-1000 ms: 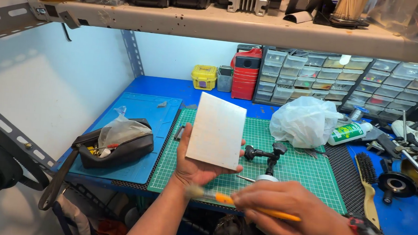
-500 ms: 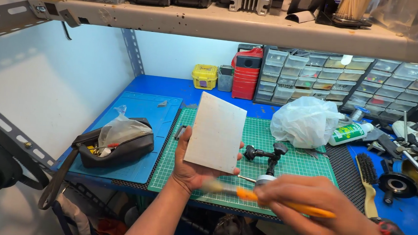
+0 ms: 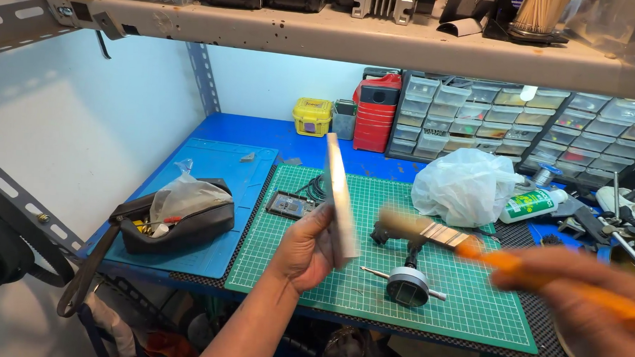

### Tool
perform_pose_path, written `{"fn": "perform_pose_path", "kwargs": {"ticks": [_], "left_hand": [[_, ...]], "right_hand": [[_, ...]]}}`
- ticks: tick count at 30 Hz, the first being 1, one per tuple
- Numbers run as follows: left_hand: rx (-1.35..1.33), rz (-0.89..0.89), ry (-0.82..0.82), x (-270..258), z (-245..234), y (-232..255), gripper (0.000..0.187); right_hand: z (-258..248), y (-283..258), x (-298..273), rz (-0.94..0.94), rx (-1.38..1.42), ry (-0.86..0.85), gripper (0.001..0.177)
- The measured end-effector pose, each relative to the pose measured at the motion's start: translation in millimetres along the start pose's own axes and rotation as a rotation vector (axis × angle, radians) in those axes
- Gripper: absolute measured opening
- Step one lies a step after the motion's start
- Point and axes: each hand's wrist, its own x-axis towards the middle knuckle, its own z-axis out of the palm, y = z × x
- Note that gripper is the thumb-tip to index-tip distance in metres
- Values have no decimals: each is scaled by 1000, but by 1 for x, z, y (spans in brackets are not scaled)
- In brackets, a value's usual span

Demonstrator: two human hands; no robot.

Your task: Cleaning various electronic components and workshop tools on a workbench using a brush and cleaning solution.

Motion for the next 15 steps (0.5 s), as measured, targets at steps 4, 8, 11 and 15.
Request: {"fn": "perform_pose_path", "kwargs": {"ticks": [4, 8, 11, 15], "left_hand": [[313, 79, 346, 3, 50, 0, 54], [318, 108, 416, 5, 67, -7, 56], [309, 119, 406, 5, 76, -14, 59], [227, 76, 348, 5, 83, -18, 64]], "right_hand": [[-13, 7, 9, 7, 215, 380, 37], [27, -56, 33, 18, -107, 305, 38], [60, -81, 70, -82, -463, 234, 38], [87, -74, 109, -337, -602, 144, 33]]}}
